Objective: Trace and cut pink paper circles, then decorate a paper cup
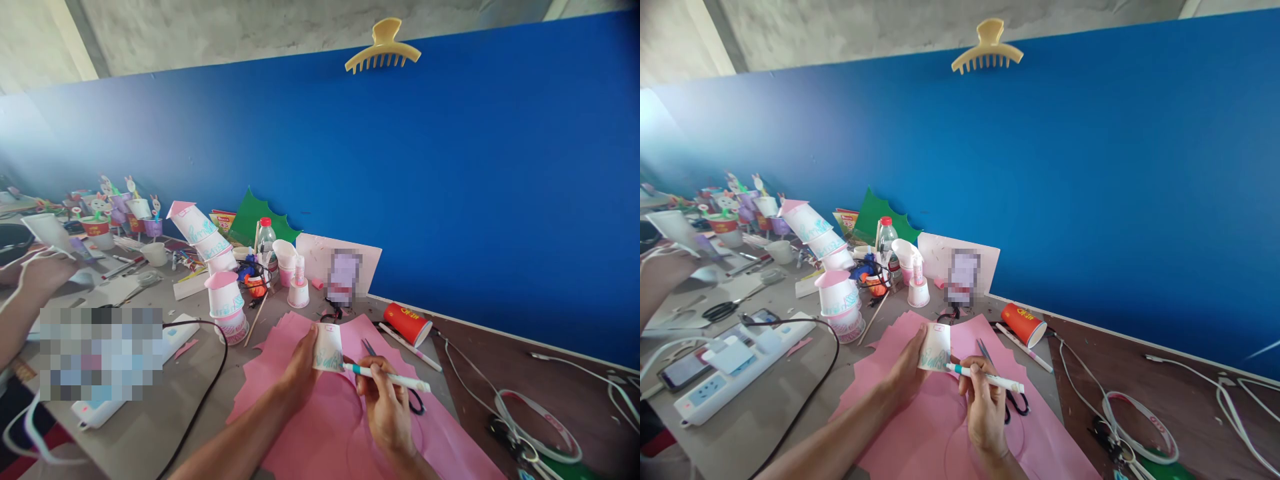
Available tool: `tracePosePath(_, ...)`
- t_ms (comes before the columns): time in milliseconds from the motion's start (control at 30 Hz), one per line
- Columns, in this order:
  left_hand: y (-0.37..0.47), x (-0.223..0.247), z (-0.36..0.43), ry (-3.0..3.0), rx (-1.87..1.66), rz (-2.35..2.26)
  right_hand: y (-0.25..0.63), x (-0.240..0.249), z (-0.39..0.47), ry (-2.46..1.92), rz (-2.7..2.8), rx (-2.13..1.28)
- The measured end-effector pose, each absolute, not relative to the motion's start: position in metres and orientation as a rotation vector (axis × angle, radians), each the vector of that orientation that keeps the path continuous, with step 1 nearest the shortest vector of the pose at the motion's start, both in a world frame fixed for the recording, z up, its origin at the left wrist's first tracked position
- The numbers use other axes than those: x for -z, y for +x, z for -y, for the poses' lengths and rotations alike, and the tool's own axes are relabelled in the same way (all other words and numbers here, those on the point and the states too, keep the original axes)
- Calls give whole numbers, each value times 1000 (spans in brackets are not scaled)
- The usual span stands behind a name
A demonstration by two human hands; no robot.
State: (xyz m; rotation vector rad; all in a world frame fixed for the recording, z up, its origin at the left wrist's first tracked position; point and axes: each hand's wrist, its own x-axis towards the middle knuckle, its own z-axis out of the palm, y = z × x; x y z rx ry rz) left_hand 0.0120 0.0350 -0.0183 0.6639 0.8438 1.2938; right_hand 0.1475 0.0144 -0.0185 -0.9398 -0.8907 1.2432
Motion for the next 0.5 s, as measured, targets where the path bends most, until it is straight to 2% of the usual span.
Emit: tracePosePath(500, 12, 20, -36, 646, -1338, -823, 148, 23, -14, -956, 941, -1157)
